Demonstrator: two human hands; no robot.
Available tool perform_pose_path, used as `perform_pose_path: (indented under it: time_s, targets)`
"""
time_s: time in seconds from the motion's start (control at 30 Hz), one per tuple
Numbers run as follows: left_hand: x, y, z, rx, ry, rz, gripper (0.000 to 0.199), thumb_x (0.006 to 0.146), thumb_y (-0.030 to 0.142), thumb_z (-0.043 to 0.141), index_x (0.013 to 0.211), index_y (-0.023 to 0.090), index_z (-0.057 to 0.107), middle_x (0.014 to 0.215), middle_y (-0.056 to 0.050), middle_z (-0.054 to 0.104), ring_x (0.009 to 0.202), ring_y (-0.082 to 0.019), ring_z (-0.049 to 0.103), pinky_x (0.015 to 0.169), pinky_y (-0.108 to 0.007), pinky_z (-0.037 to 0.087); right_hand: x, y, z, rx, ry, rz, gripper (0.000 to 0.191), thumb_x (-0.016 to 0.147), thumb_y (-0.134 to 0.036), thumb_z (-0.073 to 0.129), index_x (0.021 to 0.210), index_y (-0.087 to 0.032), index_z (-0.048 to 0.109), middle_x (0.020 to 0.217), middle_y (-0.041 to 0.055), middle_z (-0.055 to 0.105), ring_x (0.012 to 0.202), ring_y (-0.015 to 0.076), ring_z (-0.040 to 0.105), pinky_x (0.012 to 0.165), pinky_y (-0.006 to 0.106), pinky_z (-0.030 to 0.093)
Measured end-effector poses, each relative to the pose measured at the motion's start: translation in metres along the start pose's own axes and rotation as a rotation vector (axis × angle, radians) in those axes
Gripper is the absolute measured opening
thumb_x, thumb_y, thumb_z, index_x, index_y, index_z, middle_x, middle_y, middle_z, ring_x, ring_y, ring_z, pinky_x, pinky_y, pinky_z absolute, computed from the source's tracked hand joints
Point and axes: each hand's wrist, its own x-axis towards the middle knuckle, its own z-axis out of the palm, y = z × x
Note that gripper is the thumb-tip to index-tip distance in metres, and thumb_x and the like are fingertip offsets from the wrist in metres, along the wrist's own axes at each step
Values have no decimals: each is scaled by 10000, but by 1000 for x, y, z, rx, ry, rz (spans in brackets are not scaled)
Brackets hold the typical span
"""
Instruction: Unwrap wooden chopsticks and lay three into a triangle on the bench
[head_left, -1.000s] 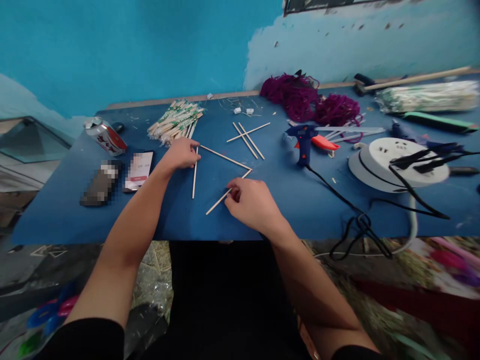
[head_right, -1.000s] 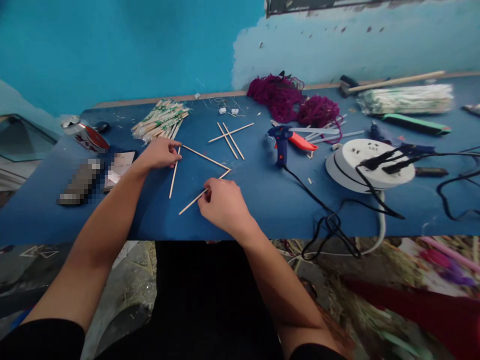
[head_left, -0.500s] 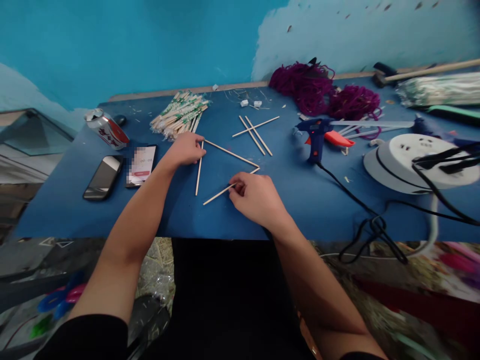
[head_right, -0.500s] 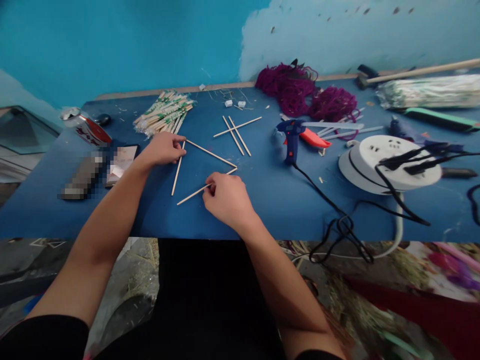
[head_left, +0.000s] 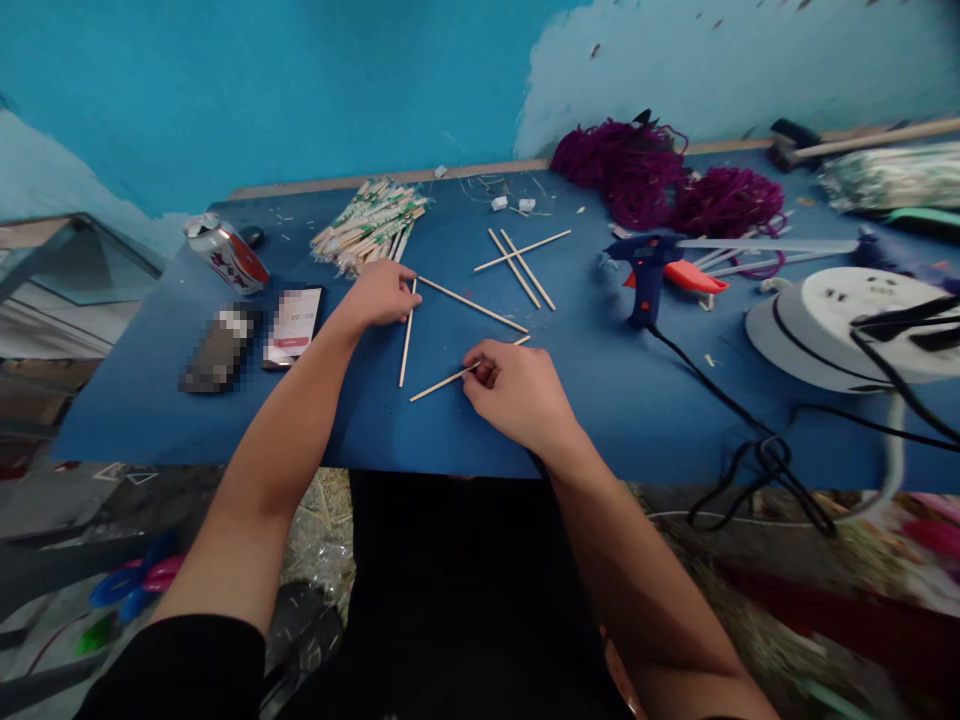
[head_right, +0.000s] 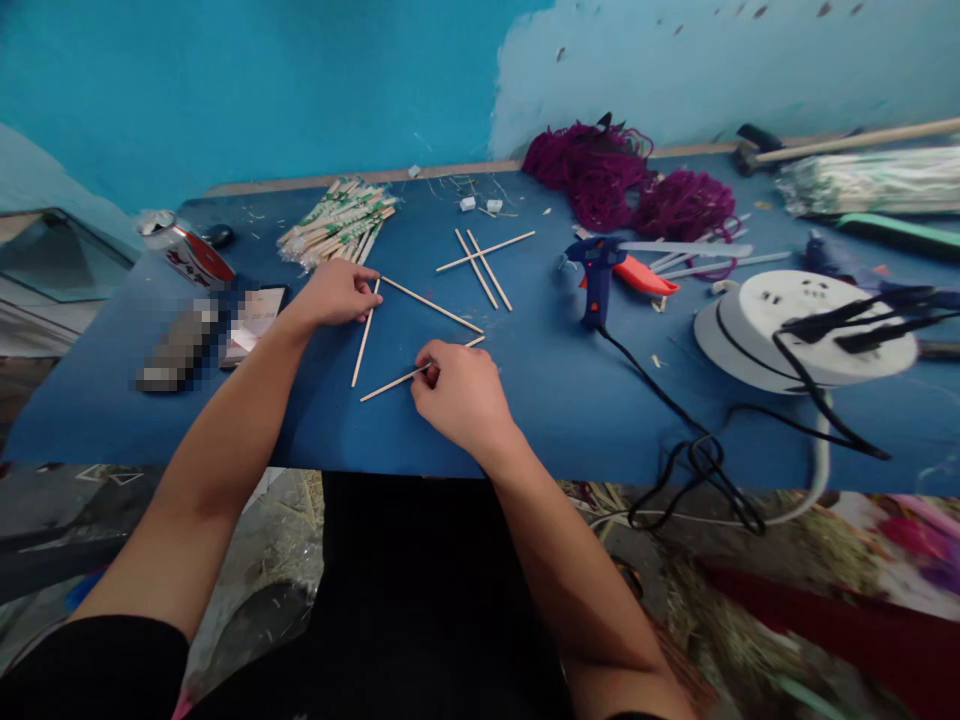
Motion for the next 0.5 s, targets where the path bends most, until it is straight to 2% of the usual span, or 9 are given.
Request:
perform_pose_path:
  time_s: [0.33, 0.43, 0.5]
  targets:
    - [-2, 5, 4, 39, 33, -6, 443, 998, 198, 760, 1419, 93, 847, 877, -86, 840, 1047, -278, 827, 1124, -378, 619, 1, -2, 4, -28, -5, -35, 155, 953, -150, 743, 1040, -225, 847, 848, 19, 794, 763, 215, 713, 816, 369, 504]
    - [-4, 11, 0, 56, 50, -26, 474, 1025, 269, 763, 1453, 74, 822, 893, -97, 842, 1064, -285, 825, 1135, -379, 616, 0, -1, 4, -1, 5, -43, 219, 955, -176, 753, 1144, -230, 852, 840, 14, 786, 775, 220, 717, 831, 378, 515]
    - [-14, 15, -5, 73, 97, -33, 531, 1040, 310, 761, 1516, 77, 786, 990, -107, 859, 1141, -299, 816, 1194, -401, 593, -2, 3, -3, 44, 15, -47, 282, 950, -192, 770, 1219, -226, 848, 834, 12, 777, 766, 219, 715, 831, 382, 530]
